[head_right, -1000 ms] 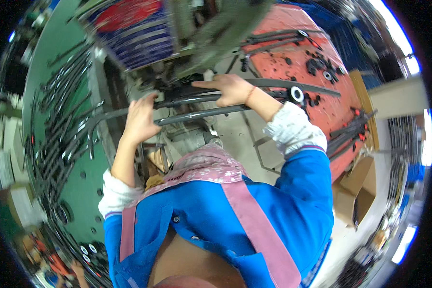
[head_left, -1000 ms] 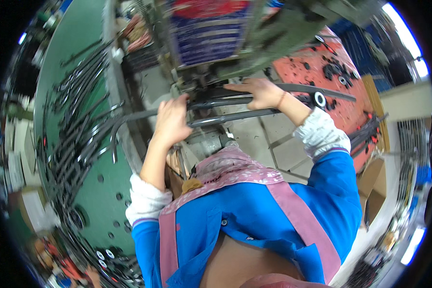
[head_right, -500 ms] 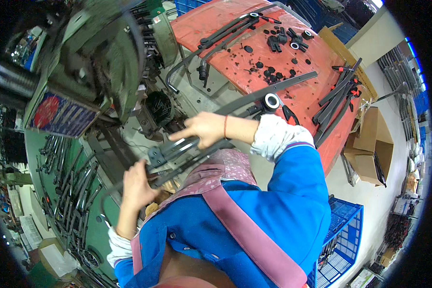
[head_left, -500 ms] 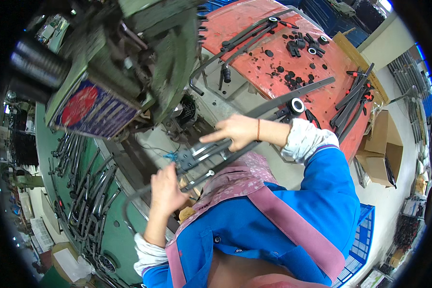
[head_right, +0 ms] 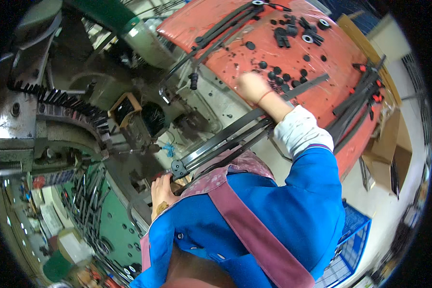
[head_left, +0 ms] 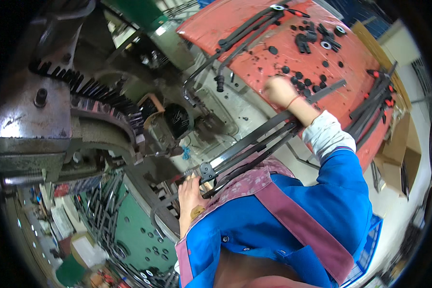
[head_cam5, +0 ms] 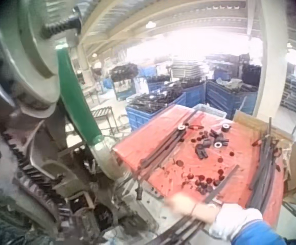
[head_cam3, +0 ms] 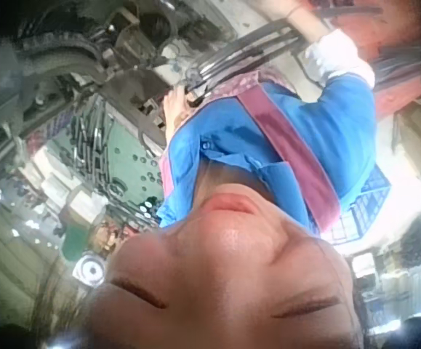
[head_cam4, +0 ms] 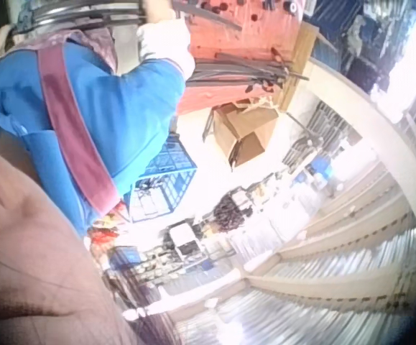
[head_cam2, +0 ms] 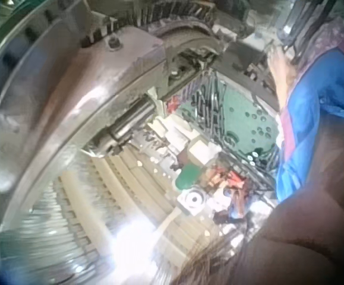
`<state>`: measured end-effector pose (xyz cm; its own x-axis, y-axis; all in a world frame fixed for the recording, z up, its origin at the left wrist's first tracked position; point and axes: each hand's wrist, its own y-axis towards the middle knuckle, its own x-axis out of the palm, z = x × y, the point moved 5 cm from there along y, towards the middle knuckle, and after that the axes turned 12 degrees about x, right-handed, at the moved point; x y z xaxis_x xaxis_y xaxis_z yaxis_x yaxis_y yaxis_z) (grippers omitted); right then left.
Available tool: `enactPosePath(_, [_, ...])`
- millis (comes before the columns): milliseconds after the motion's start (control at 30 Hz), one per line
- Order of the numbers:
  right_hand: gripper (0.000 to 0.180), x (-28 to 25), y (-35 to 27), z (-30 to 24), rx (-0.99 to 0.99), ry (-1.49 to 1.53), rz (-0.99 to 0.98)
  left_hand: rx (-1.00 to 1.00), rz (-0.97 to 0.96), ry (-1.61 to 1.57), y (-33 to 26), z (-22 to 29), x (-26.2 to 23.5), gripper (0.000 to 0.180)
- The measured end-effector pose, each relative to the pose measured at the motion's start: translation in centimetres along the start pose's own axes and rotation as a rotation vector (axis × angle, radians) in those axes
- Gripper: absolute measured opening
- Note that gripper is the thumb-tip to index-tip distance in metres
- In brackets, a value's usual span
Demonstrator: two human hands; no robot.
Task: The person repeatedly picks up long metal rods and small black circular components, inserts the components onto the rods, and places the assembled units onto a green workbench. The process is repeated continuously with multiple rods and components.
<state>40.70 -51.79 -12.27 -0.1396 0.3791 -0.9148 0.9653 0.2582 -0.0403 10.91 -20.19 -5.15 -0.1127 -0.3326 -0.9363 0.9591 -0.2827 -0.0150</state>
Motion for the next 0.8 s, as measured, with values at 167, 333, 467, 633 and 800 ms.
enactPosePath(167, [0.033, 2.0, 5.5, 17.1, 0.206, -0.204, 0.132, -0.043, -0.059, -0.009, 0.8, 0.2, 0.5, 0.073])
enactPosePath(333, [0.022, 2.1, 7.0, 16.6, 0.125, -0.356, 0.134, -0.121, -0.068, -0.072, 0.4, 0.7, 1.2, 0.07])
enactPosePath(467, [0.024, -0.3, 5.3, 11.3, -0.073, -0.233, 0.37, -0.127, -0.004, -0.075, 0.5, 1.3, 0.8, 0.067])
enactPosePath(633, [0.024, -0.8, -6.6, -9.5, -0.13, 0.519, -0.252, -0.086, 0.026, -0.061, 1.0, 0.5, 0.9, 0.06])
enactPosePath(800, [0.02, 2.9, -11.9, -18.3, -0.219, 0.727, -0.41, -0.023, 0.111, -0.058, 0.8, 0.0, 1.1, 0.056])
